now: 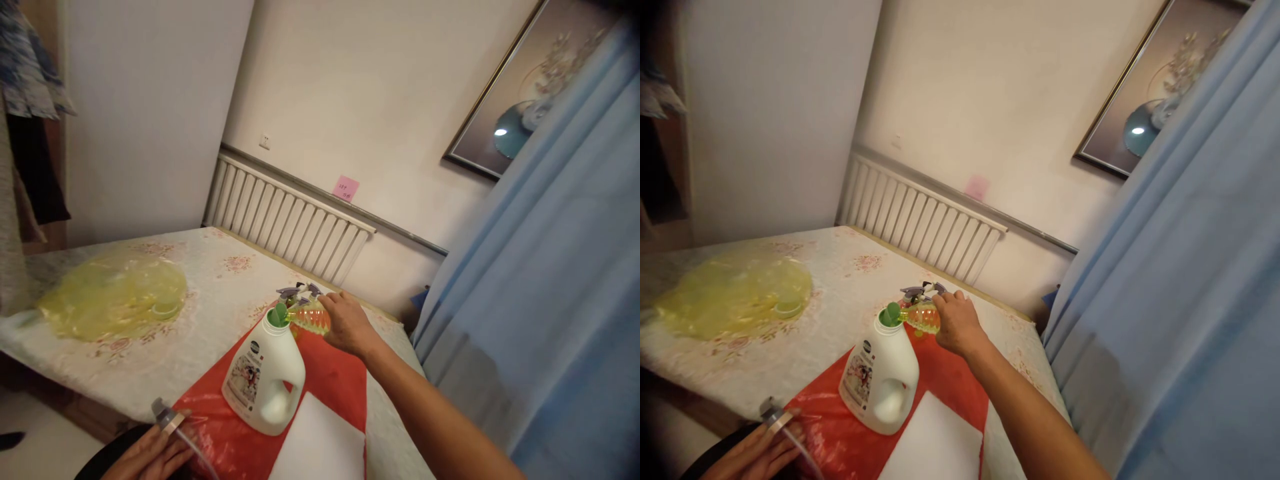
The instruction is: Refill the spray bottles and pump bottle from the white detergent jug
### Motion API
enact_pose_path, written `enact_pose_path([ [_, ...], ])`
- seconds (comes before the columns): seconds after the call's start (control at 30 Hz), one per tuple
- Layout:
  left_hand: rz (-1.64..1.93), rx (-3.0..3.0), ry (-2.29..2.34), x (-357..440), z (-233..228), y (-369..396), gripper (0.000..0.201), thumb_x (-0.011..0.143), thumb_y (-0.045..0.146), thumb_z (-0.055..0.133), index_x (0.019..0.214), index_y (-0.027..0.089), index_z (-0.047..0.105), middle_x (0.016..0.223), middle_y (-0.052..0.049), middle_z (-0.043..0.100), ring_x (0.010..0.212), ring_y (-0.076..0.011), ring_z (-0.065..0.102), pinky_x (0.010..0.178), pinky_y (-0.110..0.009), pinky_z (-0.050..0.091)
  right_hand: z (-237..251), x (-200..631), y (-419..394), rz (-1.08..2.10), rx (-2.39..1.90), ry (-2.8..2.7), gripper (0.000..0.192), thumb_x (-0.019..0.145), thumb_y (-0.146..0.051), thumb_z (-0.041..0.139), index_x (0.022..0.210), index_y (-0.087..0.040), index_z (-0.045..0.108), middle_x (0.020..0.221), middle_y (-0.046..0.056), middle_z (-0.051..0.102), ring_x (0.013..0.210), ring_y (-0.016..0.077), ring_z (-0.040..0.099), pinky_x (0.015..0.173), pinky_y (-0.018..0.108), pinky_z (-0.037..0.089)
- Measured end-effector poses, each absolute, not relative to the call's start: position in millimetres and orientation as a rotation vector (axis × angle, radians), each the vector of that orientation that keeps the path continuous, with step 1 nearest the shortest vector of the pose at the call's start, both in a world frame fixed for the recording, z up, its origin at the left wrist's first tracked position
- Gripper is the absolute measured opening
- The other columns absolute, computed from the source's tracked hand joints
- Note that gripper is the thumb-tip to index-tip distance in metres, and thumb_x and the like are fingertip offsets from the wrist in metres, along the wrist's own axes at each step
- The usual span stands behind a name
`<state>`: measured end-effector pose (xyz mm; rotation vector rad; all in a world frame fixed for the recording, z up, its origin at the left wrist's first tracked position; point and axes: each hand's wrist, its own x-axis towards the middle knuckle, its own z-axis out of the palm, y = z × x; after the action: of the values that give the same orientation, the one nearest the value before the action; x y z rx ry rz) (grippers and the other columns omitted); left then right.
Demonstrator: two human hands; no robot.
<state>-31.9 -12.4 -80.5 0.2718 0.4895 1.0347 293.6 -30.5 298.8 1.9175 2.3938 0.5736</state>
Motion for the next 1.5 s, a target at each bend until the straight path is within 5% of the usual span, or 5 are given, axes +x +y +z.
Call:
enact_pose_path([
  [0.13, 1.044, 0.275, 0.489, -32, -83, -11, 0.086, 0.080, 0.010, 0.074, 0.153, 0.031, 0.034, 0.137, -0.011, 0.063, 0.134, -0.0417, 0.045, 0.112, -0.062, 0.038, 301, 292, -30, 0.596, 1.906, 2.377, 0.061, 0.067, -0.014, 0.066, 0.127, -0.019, 0.056, 0.117, 0.011, 0.066, 0.103, 0.0294, 0.052, 0.088, 0.040, 0.045],
  [0.5, 1.021, 0.282, 0.489, -33, -80, -11, 0.065, 0.081, 0.010, 0.074, 0.139, 0.034, 0.057, 0.135, -0.009, 0.066, 0.136, -0.0407, 0.042, 0.114, -0.059, 0.036, 302, 293, -29, 0.647, 1.870, 2.368, 0.061, 0.068, -0.012, 0.064, 0.128, -0.020, 0.054, 0.120, 0.010, 0.065, 0.104, 0.0291, 0.052, 0.085, 0.039, 0.045],
  [1.1, 1.031, 0.274, 0.507, -30, -72, -15, 0.071, 0.077, 0.015, 0.078, 0.141, 0.032, 0.055, 0.135, -0.009, 0.066, 0.137, -0.0424, 0.041, 0.112, -0.060, 0.040, 310, 287, -28, 0.746, 1.811, 2.335, 0.062, 0.070, -0.011, 0.062, 0.130, -0.021, 0.052, 0.123, 0.012, 0.062, 0.107, 0.0309, 0.049, 0.080, 0.039, 0.042],
  [1.33, 1.027, 0.265, 0.484, -30, -76, -14, 0.062, 0.077, 0.017, 0.079, 0.135, 0.029, 0.061, 0.133, -0.011, 0.067, 0.138, -0.0423, 0.039, 0.114, -0.060, 0.036, 312, 284, -26, 0.786, 1.789, 2.324, 0.063, 0.069, -0.010, 0.062, 0.130, -0.021, 0.051, 0.125, 0.012, 0.060, 0.109, 0.0319, 0.048, 0.081, 0.041, 0.041],
  [1.5, 1.009, 0.311, 0.450, -32, -84, -11, 0.036, 0.081, 0.017, 0.076, 0.116, 0.024, 0.074, 0.129, -0.011, 0.071, 0.139, -0.0418, 0.039, 0.115, -0.061, 0.035, 316, 281, -28, 0.800, 1.765, 2.320, 0.063, 0.070, -0.010, 0.061, 0.131, -0.022, 0.050, 0.124, 0.012, 0.060, 0.109, 0.0318, 0.047, 0.081, 0.041, 0.040],
])
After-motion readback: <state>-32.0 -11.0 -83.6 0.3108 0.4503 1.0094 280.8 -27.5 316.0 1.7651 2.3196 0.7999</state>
